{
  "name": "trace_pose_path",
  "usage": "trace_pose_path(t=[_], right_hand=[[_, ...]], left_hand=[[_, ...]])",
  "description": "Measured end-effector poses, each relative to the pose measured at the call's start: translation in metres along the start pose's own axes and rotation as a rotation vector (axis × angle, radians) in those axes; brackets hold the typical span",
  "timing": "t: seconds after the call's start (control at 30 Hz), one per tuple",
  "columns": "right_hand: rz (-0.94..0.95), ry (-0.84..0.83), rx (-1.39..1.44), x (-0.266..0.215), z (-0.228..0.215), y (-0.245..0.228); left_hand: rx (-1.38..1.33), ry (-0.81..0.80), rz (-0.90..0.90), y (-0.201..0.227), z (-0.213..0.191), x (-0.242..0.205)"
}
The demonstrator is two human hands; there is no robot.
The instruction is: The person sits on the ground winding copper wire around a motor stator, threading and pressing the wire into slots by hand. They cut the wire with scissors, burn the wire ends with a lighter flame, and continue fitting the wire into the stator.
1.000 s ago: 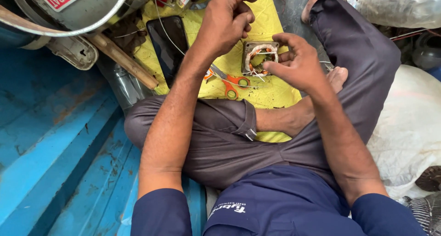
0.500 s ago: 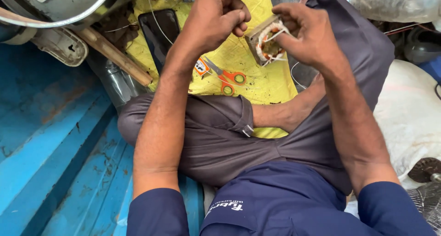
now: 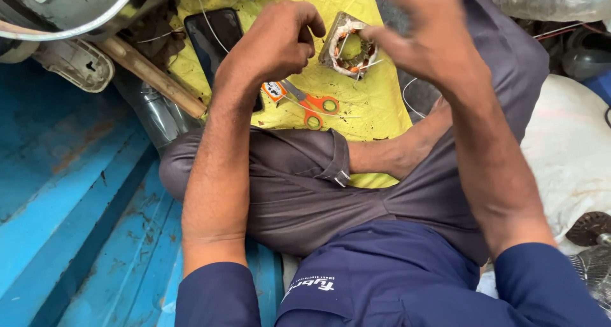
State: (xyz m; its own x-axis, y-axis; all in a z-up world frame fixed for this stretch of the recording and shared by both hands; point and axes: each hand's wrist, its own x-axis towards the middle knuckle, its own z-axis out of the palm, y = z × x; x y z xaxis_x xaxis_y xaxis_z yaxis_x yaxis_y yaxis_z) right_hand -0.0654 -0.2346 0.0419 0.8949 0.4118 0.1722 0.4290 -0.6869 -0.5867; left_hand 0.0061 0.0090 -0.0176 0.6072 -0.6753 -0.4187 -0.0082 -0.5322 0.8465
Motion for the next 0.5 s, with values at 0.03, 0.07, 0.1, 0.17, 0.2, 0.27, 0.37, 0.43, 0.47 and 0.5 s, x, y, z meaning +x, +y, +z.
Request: trace_pose_path(t=[0.03, 0.07, 0.1, 0.17, 0.2, 0.27, 0.37, 0.43, 0.47, 0.5], right_hand=[[0.001, -0.002, 0.000, -0.016, -0.003, -0.007], [0.165, 0.166, -0.033, -0.032, -0.006, -0.015], [0.325, 0.340, -0.070, -0.048, -0.009, -0.023], [0.380, 0.399, 0.039, -0.098, 0.022, -0.026], [0.434, 0.458, 0.152, -0.123, 0.037, -0.028], [0.659, 0.401, 0.408, -0.136, 0.063, -0.043], [0.892, 0.316, 0.738, -0.130, 0.090, -0.043], [0.915, 0.308, 0.788, -0.126, 0.099, -0.037], [0.943, 0.295, 0.798, -0.128, 0.102, -0.034], [0.963, 0.281, 0.810, -0.126, 0.106, -0.028]], left_hand=[[-0.002, -0.001, -0.001, -0.001, 0.000, -0.001], [0.020, -0.003, -0.001, -0.001, 0.000, -0.001], [0.043, -0.006, 0.000, -0.001, 0.000, -0.002], [0.088, -0.010, 0.025, -0.006, 0.002, 0.000], [0.136, -0.012, 0.050, -0.007, 0.003, 0.001], [0.119, -0.029, 0.045, -0.004, 0.002, 0.001], [0.066, -0.055, 0.005, -0.004, 0.000, 0.000], [0.026, -0.068, -0.017, -0.004, 0.002, -0.001], [0.044, -0.073, -0.028, -0.004, 0.004, -0.001], [0.064, -0.071, -0.039, -0.005, 0.002, -0.001]])
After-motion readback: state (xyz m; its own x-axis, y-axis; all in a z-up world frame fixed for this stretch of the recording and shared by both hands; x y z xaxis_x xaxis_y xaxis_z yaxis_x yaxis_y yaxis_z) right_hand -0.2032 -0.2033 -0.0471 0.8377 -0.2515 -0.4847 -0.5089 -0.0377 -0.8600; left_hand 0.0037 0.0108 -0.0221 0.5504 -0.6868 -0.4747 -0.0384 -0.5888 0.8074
